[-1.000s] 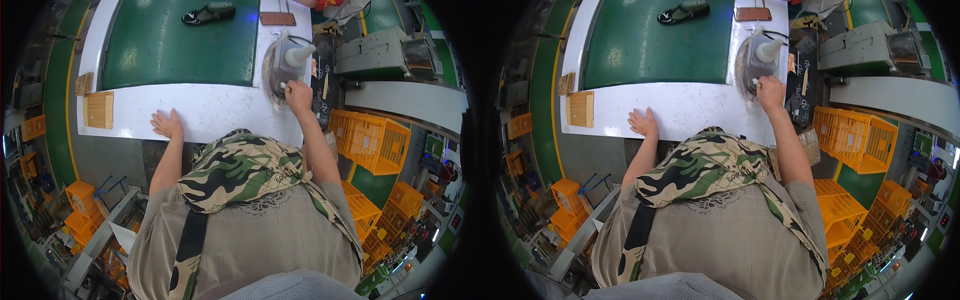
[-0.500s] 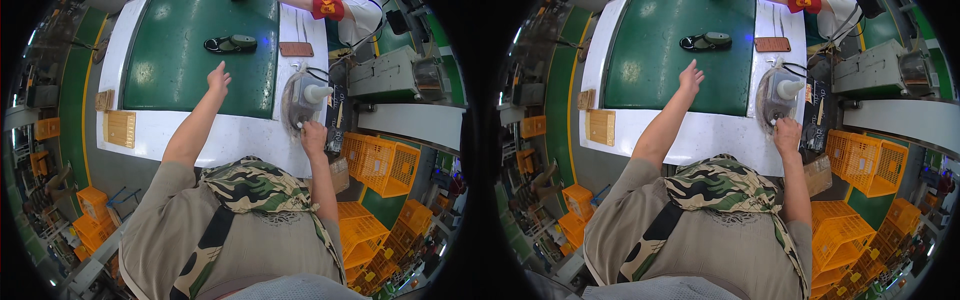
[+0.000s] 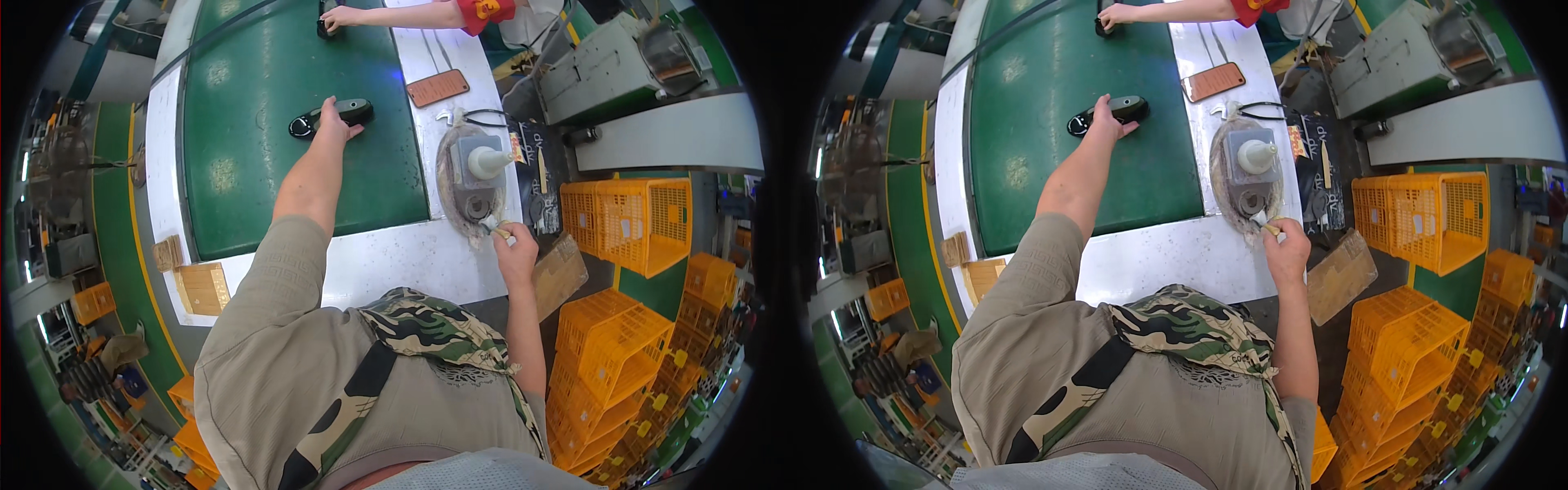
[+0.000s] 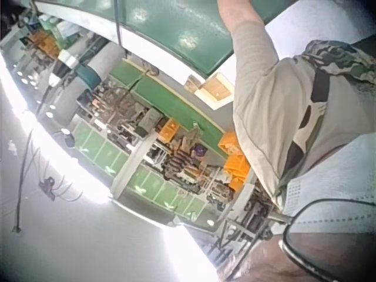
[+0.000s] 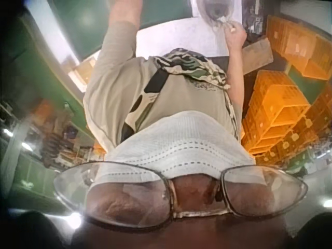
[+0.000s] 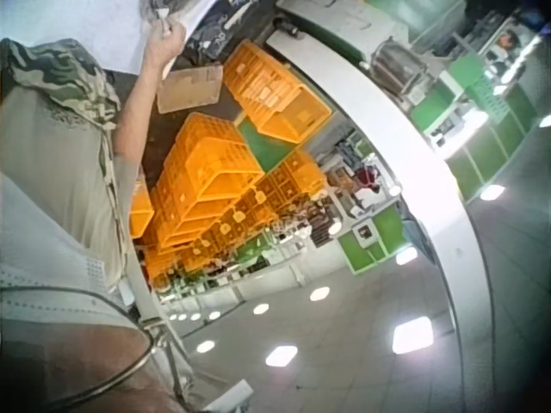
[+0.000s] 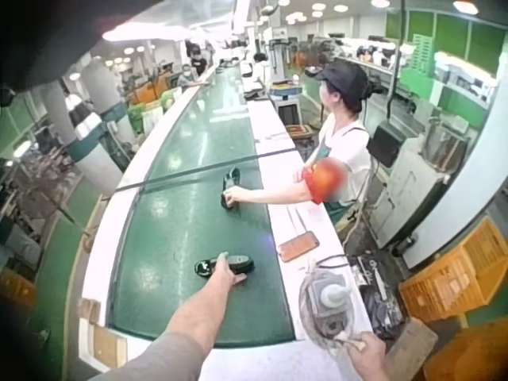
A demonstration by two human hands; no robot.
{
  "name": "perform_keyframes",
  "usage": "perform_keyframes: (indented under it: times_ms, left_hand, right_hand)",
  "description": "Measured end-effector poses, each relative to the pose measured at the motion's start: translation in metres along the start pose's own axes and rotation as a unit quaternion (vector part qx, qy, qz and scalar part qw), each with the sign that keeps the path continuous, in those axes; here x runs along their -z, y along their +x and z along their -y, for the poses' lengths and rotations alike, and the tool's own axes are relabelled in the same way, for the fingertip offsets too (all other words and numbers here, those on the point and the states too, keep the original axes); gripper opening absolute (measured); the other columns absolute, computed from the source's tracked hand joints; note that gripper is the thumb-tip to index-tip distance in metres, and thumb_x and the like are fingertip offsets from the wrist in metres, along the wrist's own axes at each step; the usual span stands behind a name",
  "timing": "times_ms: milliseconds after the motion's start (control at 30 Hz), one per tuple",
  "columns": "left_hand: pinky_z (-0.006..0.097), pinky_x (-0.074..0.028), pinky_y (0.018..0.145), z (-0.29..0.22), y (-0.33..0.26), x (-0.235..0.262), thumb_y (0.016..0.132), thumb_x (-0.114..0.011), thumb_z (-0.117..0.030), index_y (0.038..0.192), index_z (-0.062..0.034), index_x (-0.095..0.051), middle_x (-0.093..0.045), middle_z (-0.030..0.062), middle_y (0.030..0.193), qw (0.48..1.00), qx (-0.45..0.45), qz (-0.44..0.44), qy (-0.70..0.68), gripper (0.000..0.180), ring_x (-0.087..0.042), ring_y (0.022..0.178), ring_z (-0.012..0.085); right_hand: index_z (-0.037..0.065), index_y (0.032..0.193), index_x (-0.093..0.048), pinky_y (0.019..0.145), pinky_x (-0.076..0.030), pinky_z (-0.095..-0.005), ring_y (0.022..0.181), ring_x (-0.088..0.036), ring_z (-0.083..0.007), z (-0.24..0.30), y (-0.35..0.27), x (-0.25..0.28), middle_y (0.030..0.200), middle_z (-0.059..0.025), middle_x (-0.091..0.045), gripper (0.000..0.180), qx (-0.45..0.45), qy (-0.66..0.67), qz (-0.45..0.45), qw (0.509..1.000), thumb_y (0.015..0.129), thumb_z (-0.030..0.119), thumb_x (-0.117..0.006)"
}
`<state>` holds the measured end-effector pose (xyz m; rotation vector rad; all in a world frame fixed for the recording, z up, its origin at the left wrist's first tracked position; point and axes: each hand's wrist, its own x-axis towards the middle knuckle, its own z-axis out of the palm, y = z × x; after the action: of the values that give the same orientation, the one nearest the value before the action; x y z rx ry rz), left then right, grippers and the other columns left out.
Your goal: The person cleans the exterior of two black shoes using a small brush and a white cloth. They wipe the shoes thoroughly, then plug in a UV lamp and position it over the workbench to illuminate the area.
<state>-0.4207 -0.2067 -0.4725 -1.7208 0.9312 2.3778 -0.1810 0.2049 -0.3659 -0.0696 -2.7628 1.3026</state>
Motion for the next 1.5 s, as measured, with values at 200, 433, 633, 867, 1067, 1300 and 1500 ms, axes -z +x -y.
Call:
perform_keyframes:
  times_ms: [200, 433, 633, 867, 1067, 1300, 1500]
  left_hand:
    - [0.063, -0.041, 0.103, 0.030, 0.022, 0.057, 0.083, -0.058, -0.002, 0.122, 0.0008, -0.044, -0.048, 0.0215, 0.129, 0.985, -0.034, 0.128, -0.113, 0.042, -0.049, 0.122, 0.0412]
    - [0.055, -0.047, 0.103, 0.047, -0.003, 0.141, 0.072, -0.060, 0.008, 0.123, 0.0006, -0.051, -0.060, 0.0162, 0.120, 0.916, -0.129, 0.344, -0.162, 0.052, -0.057, 0.117, 0.0360]
    - [0.043, -0.049, 0.099, 0.018, -0.127, 0.205, 0.069, -0.069, -0.001, 0.127, -0.0055, -0.053, -0.064, 0.0100, 0.118, 0.864, -0.221, 0.441, -0.098, 0.060, -0.061, 0.112, 0.0284]
    - [0.040, -0.044, 0.102, 0.047, -0.244, 0.257, 0.068, -0.081, -0.014, 0.127, 0.0000, -0.052, -0.056, 0.0135, 0.129, 0.759, -0.567, 0.289, 0.136, 0.067, -0.058, 0.116, 0.0268]
    - [0.034, -0.044, 0.102, 0.099, -0.333, 0.279, 0.074, -0.081, -0.010, 0.140, -0.0025, -0.041, -0.063, 0.0110, 0.123, 0.693, -0.645, 0.158, 0.280, 0.078, -0.059, 0.116, 0.0205]
    - [0.040, -0.057, 0.090, 0.140, -0.359, 0.305, 0.083, -0.066, 0.008, 0.133, 0.0071, -0.047, -0.053, 0.0234, 0.132, 0.684, -0.677, 0.149, 0.226, 0.053, -0.061, 0.114, 0.0319]
    - [0.038, -0.054, 0.091, 0.157, -0.391, 0.288, 0.075, -0.074, -0.003, 0.120, 0.0058, -0.057, -0.064, 0.0244, 0.117, 0.541, -0.778, 0.017, 0.319, 0.049, -0.066, 0.105, 0.0345]
  right_hand:
    - [0.004, 0.089, -0.063, 0.068, -0.046, -0.0255, 0.077, -0.058, -0.0086, -0.027, -0.008, 0.003, 0.086, -0.0001, -0.063, 0.012, -0.223, 0.297, -0.005, 0.929, 0.082, 0.007, -0.073]
    - [0.007, 0.095, -0.060, 0.069, -0.050, -0.0308, 0.073, -0.062, -0.0141, 0.005, -0.005, 0.011, 0.086, -0.0038, -0.066, 0.013, -0.291, 0.418, 0.053, 0.859, 0.086, 0.009, -0.069]
    - [0.007, 0.095, -0.057, 0.069, -0.051, -0.0349, 0.073, -0.062, -0.0167, 0.037, 0.012, 0.008, 0.085, -0.0045, -0.065, 0.012, -0.270, 0.474, 0.130, 0.828, 0.089, 0.013, -0.065]
    - [0.005, 0.096, -0.058, 0.067, -0.050, -0.0306, 0.075, -0.062, -0.0172, 0.122, 0.045, -0.034, 0.083, -0.0051, -0.063, 0.017, -0.202, 0.455, 0.275, 0.823, 0.086, 0.015, -0.068]
    - [0.003, 0.092, -0.058, 0.065, -0.049, -0.0313, 0.073, -0.061, -0.0155, 0.183, 0.035, -0.078, 0.083, -0.0058, -0.061, 0.019, -0.039, 0.429, 0.395, 0.812, 0.080, 0.006, -0.073]
    - [0.004, 0.091, -0.058, 0.067, -0.051, -0.0309, 0.071, -0.061, -0.0164, 0.218, 0.004, -0.078, 0.085, -0.0062, -0.062, 0.020, 0.004, 0.491, 0.469, 0.734, 0.078, 0.002, -0.074]
    - [0.004, 0.091, -0.058, 0.067, -0.051, -0.0328, 0.073, -0.062, -0.0168, 0.212, -0.012, -0.073, 0.084, -0.0059, -0.062, 0.020, 0.014, 0.494, 0.493, 0.716, 0.079, 0.002, -0.073]
